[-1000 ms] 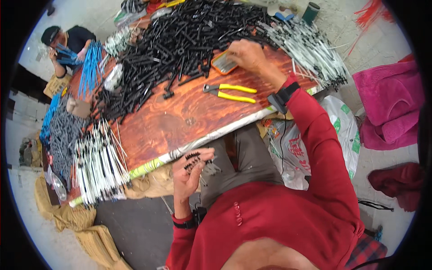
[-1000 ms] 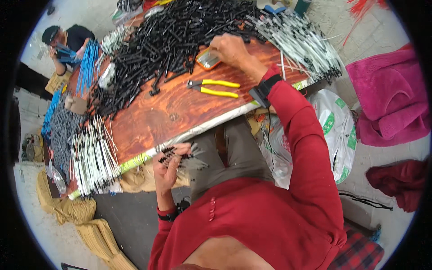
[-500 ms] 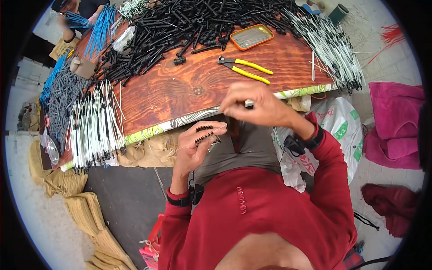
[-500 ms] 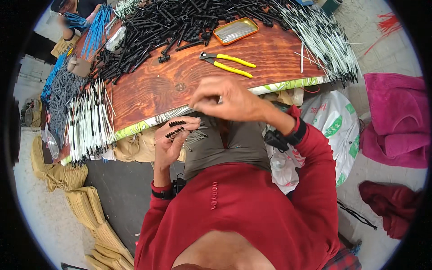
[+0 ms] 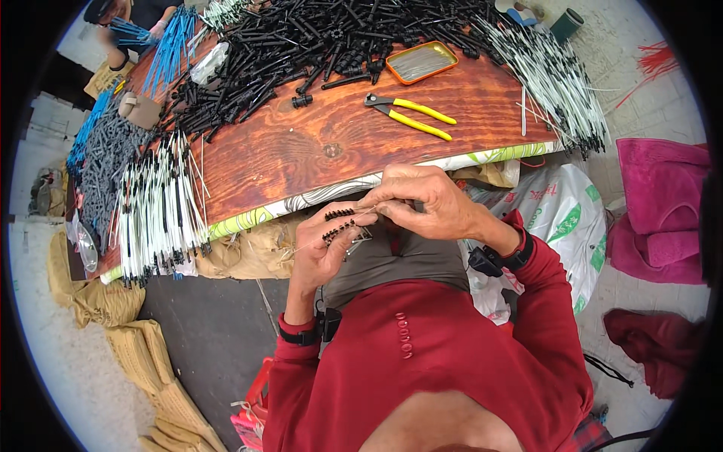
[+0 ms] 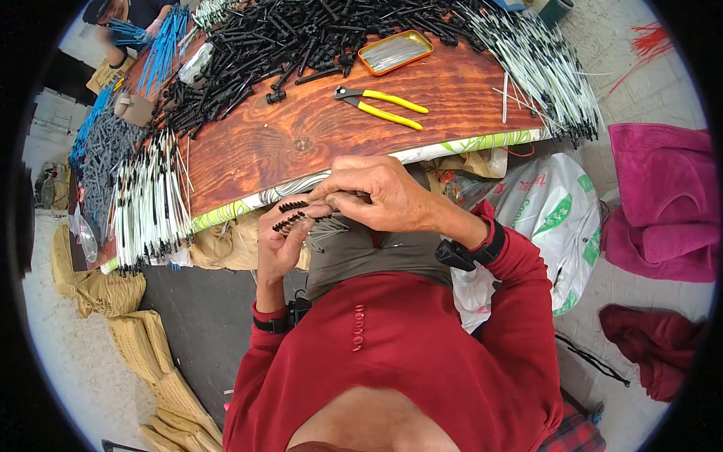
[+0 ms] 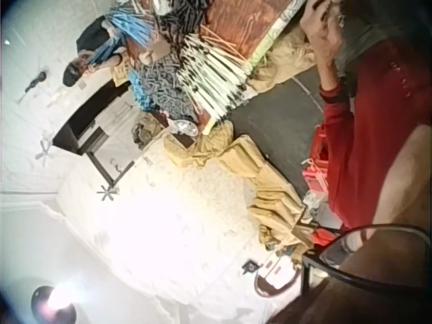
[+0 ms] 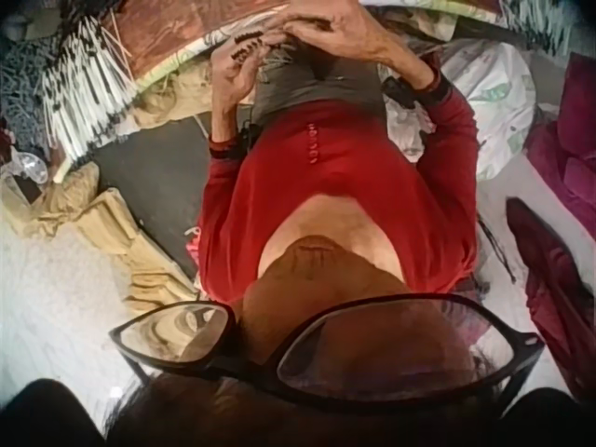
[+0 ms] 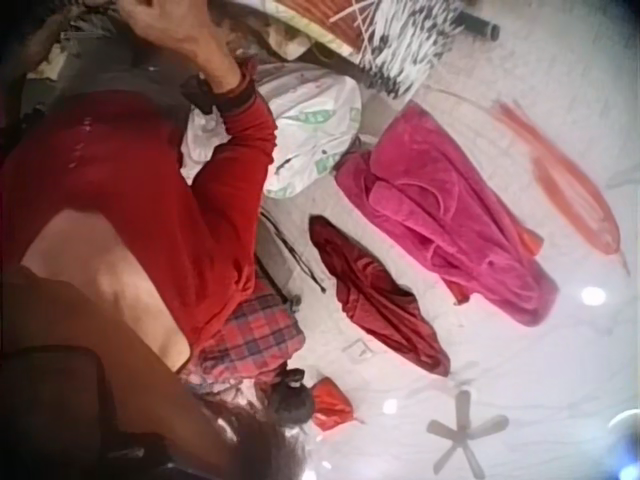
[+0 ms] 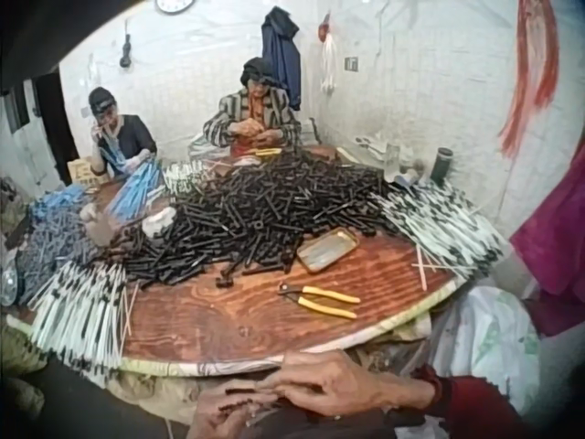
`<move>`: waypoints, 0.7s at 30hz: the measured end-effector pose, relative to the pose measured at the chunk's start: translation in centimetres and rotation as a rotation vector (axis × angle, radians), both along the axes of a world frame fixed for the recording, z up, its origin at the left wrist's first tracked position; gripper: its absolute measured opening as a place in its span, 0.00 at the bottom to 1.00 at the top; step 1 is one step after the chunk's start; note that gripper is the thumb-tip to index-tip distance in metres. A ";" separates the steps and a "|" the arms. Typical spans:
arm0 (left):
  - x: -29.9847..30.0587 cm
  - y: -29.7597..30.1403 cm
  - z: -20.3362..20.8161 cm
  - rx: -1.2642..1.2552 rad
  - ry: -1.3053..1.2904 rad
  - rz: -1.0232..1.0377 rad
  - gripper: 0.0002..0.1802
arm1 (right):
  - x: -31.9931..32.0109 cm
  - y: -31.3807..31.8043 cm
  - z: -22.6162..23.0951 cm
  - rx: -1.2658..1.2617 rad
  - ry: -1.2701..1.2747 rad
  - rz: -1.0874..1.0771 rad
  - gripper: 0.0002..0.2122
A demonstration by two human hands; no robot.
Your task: Assembling and cutting wire bundles at a factory workstation.
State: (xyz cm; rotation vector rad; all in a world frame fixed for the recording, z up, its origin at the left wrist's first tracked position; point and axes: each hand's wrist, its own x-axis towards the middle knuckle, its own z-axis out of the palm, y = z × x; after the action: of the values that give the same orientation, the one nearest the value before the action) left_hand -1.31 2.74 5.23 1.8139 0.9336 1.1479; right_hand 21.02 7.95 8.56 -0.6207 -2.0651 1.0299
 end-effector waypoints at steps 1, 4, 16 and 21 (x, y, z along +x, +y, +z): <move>0.0 -0.1 0.0 -0.017 -0.012 0.001 0.12 | 0.0 -0.1 0.0 0.000 0.001 -0.003 0.11; 0.1 -0.2 -0.2 -0.002 -0.018 0.006 0.12 | 0.0 -0.4 0.1 -0.025 -0.002 0.011 0.11; 0.3 -0.4 -0.1 0.006 0.004 0.002 0.12 | -0.2 -1.0 -0.6 -0.034 0.024 -0.026 0.09; 0.4 -0.2 -0.2 0.031 0.041 -0.001 0.12 | 0.0 -1.0 -0.2 0.134 -0.060 -0.078 0.09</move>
State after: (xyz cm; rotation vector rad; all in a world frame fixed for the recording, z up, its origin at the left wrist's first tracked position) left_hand -0.94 2.58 5.00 1.8688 0.9427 1.1342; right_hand 21.01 6.94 8.40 -0.6650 -2.1247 0.8296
